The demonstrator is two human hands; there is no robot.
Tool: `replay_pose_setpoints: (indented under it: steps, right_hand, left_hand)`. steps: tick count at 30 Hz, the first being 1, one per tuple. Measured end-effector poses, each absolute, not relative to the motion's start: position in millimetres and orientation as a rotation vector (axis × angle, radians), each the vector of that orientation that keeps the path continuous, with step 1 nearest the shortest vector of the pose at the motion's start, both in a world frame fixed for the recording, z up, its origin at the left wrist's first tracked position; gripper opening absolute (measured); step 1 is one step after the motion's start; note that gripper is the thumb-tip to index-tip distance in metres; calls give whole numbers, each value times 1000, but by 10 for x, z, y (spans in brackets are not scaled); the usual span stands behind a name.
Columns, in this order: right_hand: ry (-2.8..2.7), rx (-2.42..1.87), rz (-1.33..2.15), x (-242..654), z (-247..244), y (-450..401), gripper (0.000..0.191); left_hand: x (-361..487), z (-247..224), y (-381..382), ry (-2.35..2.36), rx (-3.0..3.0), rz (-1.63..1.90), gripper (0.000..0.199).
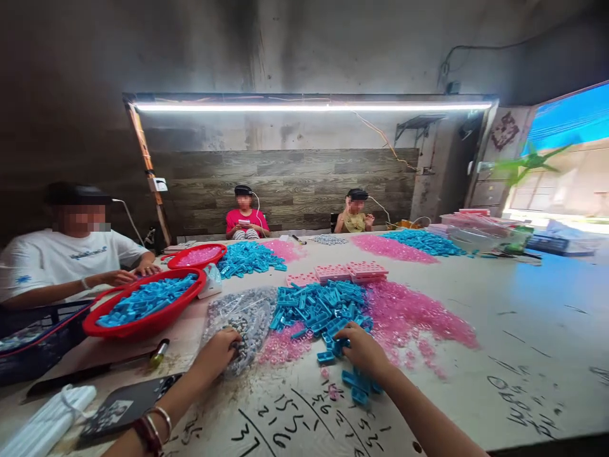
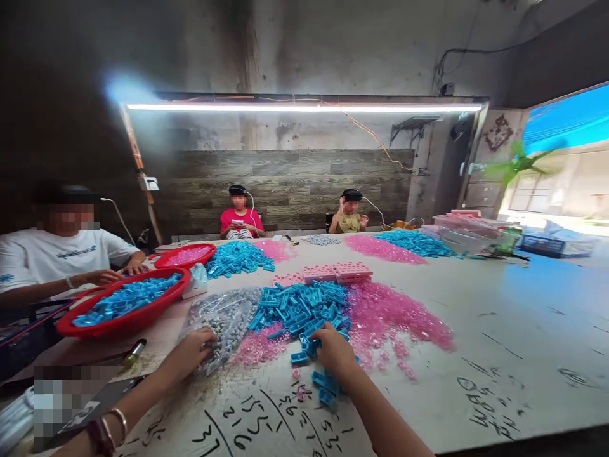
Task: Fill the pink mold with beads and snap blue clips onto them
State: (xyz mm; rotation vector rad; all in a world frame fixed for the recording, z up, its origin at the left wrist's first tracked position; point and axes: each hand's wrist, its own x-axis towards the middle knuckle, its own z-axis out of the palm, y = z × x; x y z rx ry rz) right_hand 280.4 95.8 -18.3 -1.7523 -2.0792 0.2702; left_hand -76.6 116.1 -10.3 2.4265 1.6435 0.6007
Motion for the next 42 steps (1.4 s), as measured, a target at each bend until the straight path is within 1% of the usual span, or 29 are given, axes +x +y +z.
replay_pose_setpoints:
  steps: [3,6,10,12,16,20,22,26,30,33,35,38,42]
  right_hand:
    - [-2057,-1784,270,2780,-155,954,37]
    - [-2038,-1780,250,2772,-144,958,37]
    - [-2006,-1751,196,2804,-150,964,38]
    - [-2003,-1736,153,2835,-153,970,35]
    - [-1968,-1763,-44,2903,-109,1072,26]
    - [-2008,-1885,-340,2917,37,1455,30]
    - [-2043,-1928,-404,2886,121,1751,31]
    - [-2099,-1947,-432,2778,215,2398,36]
    - [-2140,-1998,-445,2715,181,2928,49]
    - [-2123,-2053,-444,2745,111,3193,52]
    - [-2132,-2064,-436,2789,67,3303,49]
    - [-2194,-2037,-408,2850,37,3378,37]
    - [-2255,-1967,-415,2870,108,3316,26]
  left_hand:
    - [-763,-76,1172,1608,2412,685,23]
    - [-745,-86,1183,1630,2387,737,27]
    - [-732,-114,1176,1672,2401,643,28]
    - [-729,-105,1154,1696,2413,589,27]
    - [-694,-51,1084,1755,2417,488,29]
    - [-615,-43,1034,1799,2471,495,27]
    - [-586,-83,1040,1782,2524,526,23]
    - [-615,-251,1109,1766,2585,843,24]
    - [-721,-441,1181,1626,2656,1202,25]
    - [-785,-503,1215,1571,2646,1333,24]
    - [-810,-502,1226,1565,2610,1356,23]
    - [-819,-476,1230,1583,2544,1347,23]
    - [-798,-450,1214,1556,2485,1339,22]
